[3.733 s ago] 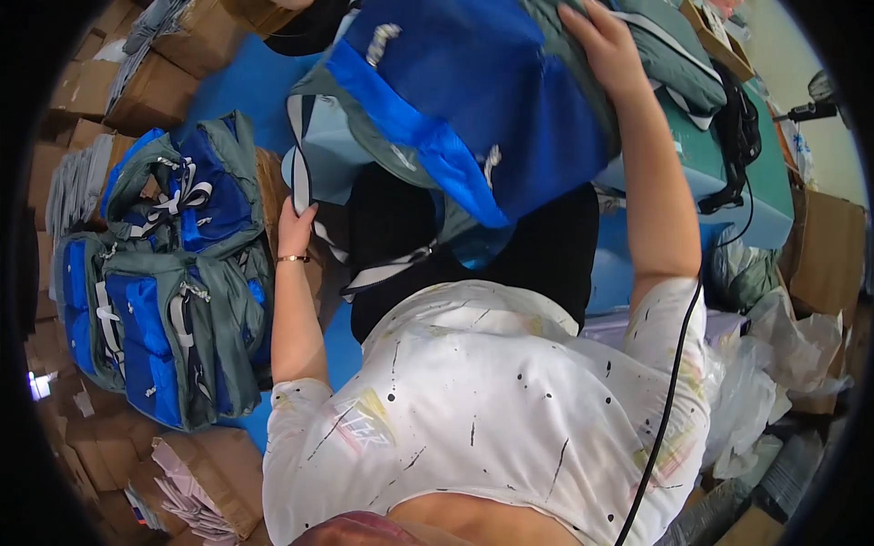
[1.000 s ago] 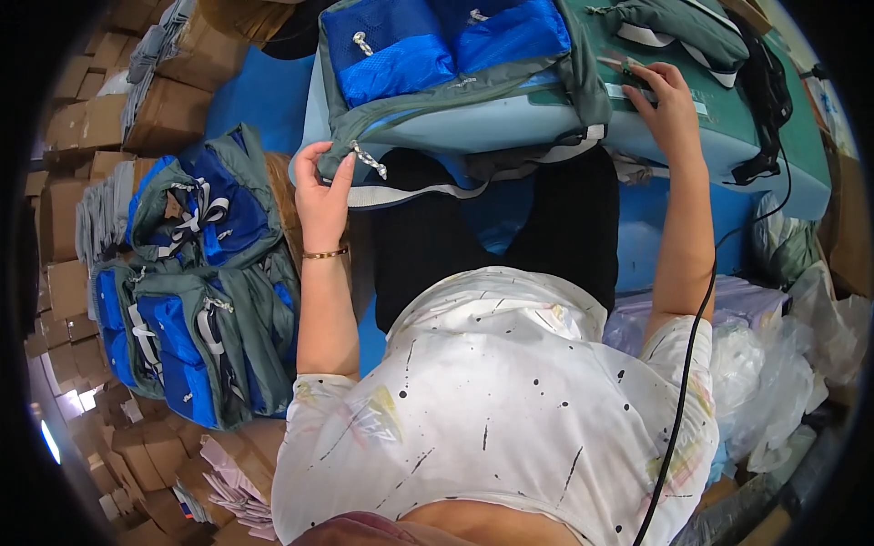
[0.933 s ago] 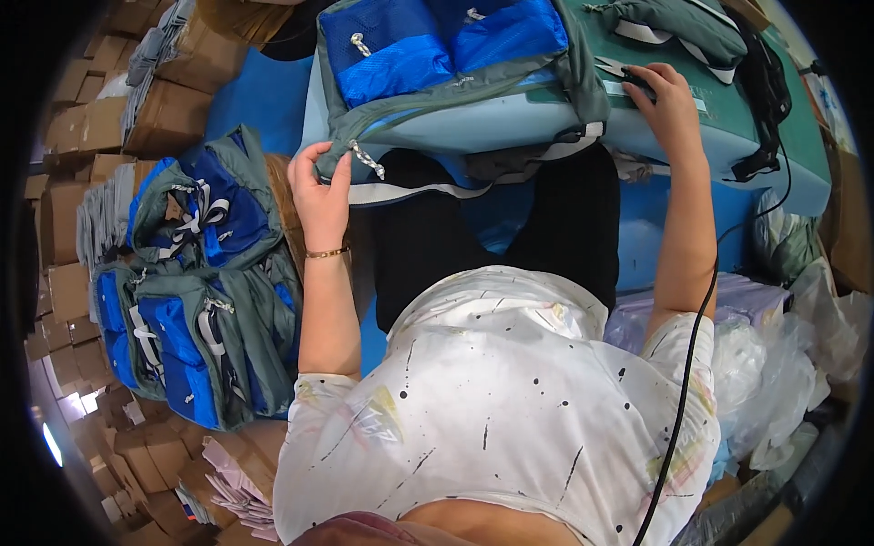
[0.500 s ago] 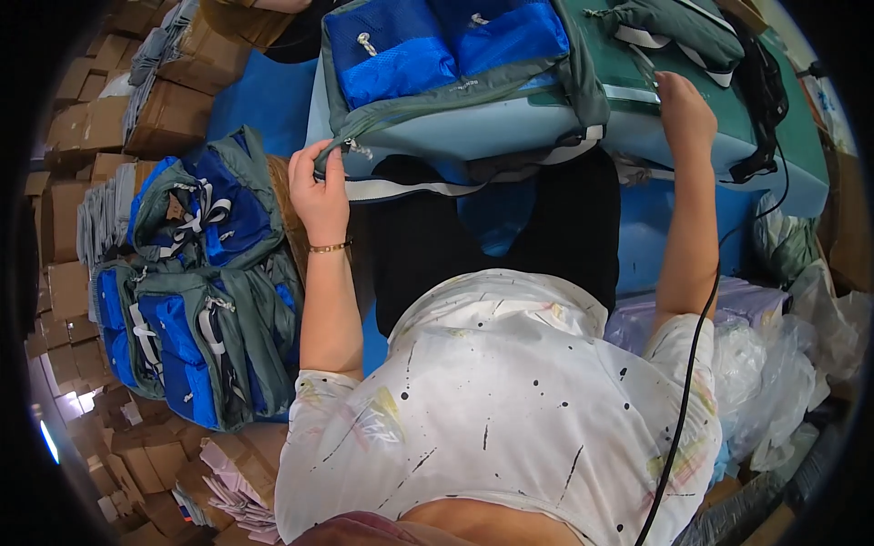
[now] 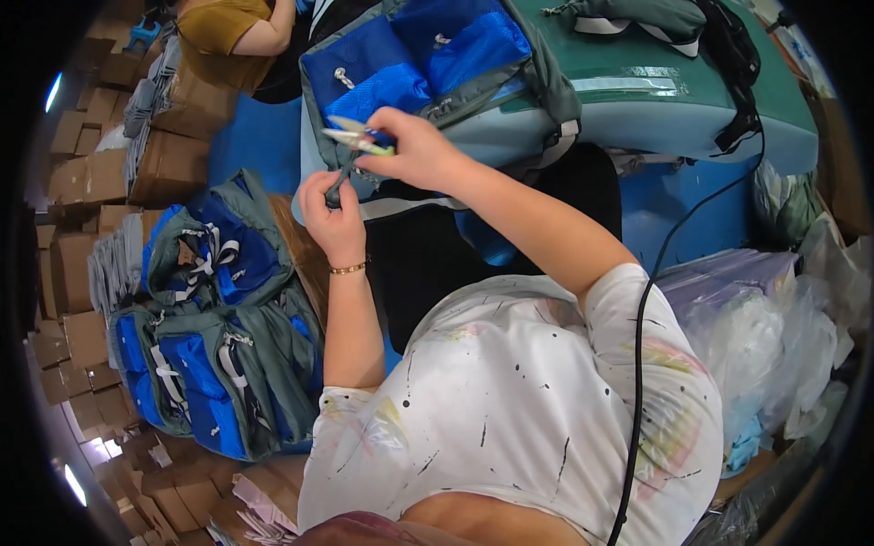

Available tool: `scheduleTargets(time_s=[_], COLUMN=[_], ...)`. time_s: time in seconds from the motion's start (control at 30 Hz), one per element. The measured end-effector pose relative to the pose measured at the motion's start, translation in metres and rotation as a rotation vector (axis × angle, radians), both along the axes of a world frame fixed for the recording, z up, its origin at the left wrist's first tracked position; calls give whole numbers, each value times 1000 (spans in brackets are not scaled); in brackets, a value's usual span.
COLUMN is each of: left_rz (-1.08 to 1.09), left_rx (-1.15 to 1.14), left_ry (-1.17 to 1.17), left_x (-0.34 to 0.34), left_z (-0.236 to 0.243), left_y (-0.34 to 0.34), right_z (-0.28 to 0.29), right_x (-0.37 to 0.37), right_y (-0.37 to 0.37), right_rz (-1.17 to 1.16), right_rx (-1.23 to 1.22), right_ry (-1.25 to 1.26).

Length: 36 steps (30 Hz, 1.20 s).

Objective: Inspecting and finishing manufactured bags by cutting loose threads and checking straps.

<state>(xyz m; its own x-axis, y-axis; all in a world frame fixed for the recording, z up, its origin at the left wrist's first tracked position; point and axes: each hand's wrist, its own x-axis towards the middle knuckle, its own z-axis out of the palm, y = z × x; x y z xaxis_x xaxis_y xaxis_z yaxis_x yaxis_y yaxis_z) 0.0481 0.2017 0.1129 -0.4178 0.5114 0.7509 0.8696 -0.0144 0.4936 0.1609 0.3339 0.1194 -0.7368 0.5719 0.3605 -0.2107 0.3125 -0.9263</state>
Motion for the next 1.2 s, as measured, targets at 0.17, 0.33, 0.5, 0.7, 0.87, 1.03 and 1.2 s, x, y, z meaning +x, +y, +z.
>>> scheduleTargets(time_s=[0.17,0.33,0.5,0.7,0.87,1.03,1.2], left_rz=[-9,15,67,95,73,66,53], left_rx=[30,-3,-139,1,-2,-10,-10], left_ry=[-40,-104,-107,-133,-178,-81,-60], left_x=[-2,1,-5,-4,0,0,0], left_z=[-1,-2,-7,-13,-15,-14,-13], left_y=[-4,-8,-12,-6,-8,-9,-9], right_z=[3,5,-4,-13,-14,0,-5], right_x=[-26,-20,-5,25,29,30,27], right_y=[-9,-16,-21,-20,-28,-28,-25], right_rz=[103,-49,8,36,50,36,-27], right_rx=[-94,-10,-189,-190,-64,161,388], right_ry=[41,-28,69,-221,-273,-342,-316])
